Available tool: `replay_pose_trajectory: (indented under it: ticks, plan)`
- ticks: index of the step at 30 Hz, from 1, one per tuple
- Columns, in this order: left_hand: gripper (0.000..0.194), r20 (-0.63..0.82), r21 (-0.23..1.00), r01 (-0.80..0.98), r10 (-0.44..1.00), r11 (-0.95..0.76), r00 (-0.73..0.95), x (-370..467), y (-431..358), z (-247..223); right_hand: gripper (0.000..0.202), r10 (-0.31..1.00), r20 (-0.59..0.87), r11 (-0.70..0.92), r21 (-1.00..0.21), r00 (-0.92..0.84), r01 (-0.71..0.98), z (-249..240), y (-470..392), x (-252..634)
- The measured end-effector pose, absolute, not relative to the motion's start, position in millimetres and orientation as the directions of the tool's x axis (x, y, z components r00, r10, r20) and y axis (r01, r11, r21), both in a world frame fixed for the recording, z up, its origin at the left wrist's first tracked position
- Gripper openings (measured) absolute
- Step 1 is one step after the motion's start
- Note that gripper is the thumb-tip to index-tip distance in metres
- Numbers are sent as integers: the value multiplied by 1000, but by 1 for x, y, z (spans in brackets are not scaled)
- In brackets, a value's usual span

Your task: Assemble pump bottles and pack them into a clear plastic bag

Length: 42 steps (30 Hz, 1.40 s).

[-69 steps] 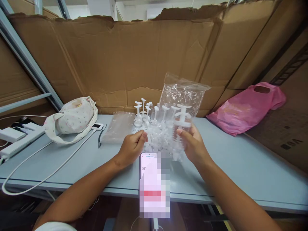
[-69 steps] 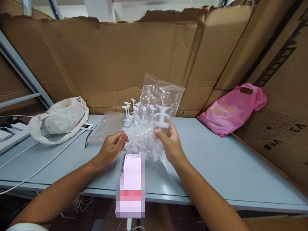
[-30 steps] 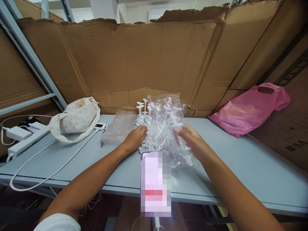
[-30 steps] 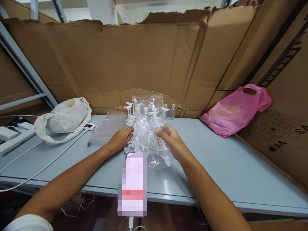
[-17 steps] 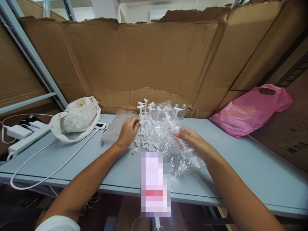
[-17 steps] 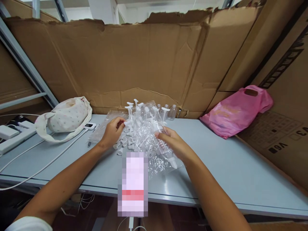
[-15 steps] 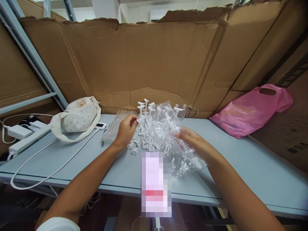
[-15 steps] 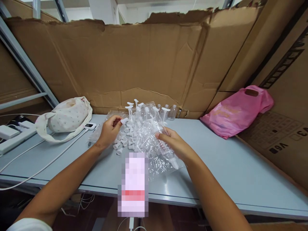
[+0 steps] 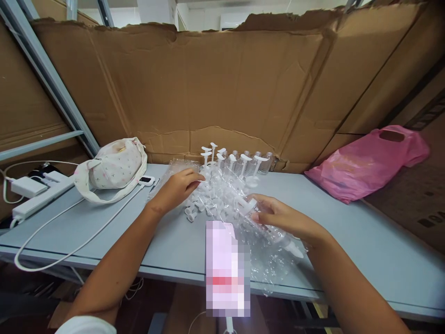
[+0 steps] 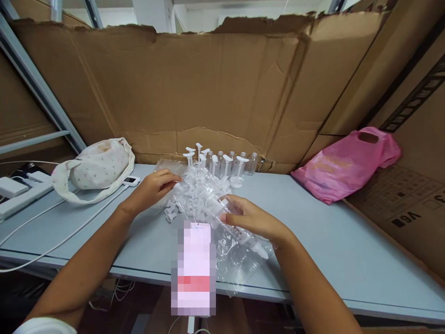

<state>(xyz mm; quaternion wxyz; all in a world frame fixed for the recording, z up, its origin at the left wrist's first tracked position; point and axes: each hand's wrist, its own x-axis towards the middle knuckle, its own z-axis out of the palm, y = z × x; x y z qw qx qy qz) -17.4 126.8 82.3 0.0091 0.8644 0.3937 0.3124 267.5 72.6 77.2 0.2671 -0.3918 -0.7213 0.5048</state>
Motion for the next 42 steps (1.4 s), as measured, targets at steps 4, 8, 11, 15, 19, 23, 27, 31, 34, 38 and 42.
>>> replay_pose_trajectory:
  ticks: [4, 8, 11, 15, 19, 23, 27, 31, 34, 38, 42]
  plan:
    - [8, 538, 359, 689, 743, -630, 399, -17, 123, 86, 37, 841, 8, 218, -920, -542, 326, 73, 74, 270]
    - [10, 514, 506, 614, 783, -606, 350, -16, 120, 90, 38, 815, 24, 258, -910, -578, 325, 70, 75, 269]
    - [12, 459, 646, 491, 812, -584, 360, -15, 117, 92, 38, 789, 32, 303, -889, -614, 343, 70, 74, 268]
    - [13, 416, 723, 426, 835, -543, 359, -12, 114, 91, 39, 769, 29, 340, -865, -639, 369, 70, 73, 267]
    - [14, 418, 720, 446, 845, -532, 333, -8, 113, 88, 38, 770, 28, 342, -861, -638, 376, 71, 73, 267]
    - [22, 541, 781, 277, 828, -560, 150, -1, 114, 85, 35, 769, 21, 340, -860, -639, 380, 73, 72, 265]
    - [26, 557, 830, -18, 829, -558, -38, 10, 114, 81, 31, 728, 4, 323, -884, -686, 338, 73, 70, 260]
    - [28, 526, 843, -119, 850, -525, -25, 19, 109, 78, 32, 672, -38, 266, -920, -740, 289, 71, 67, 256]
    - [34, 509, 855, -143, 859, -498, 56, 22, 105, 76, 34, 662, -43, 246, -931, -749, 271, 70, 67, 255]
    - [41, 554, 829, -146, 827, -539, 97, 19, 103, 76, 36, 716, -33, 257, -917, -697, 306, 70, 70, 257]
    - [28, 656, 751, 124, 755, -649, -25, 10, 105, 78, 41, 754, 23, 275, -919, -657, 283, 70, 72, 260]
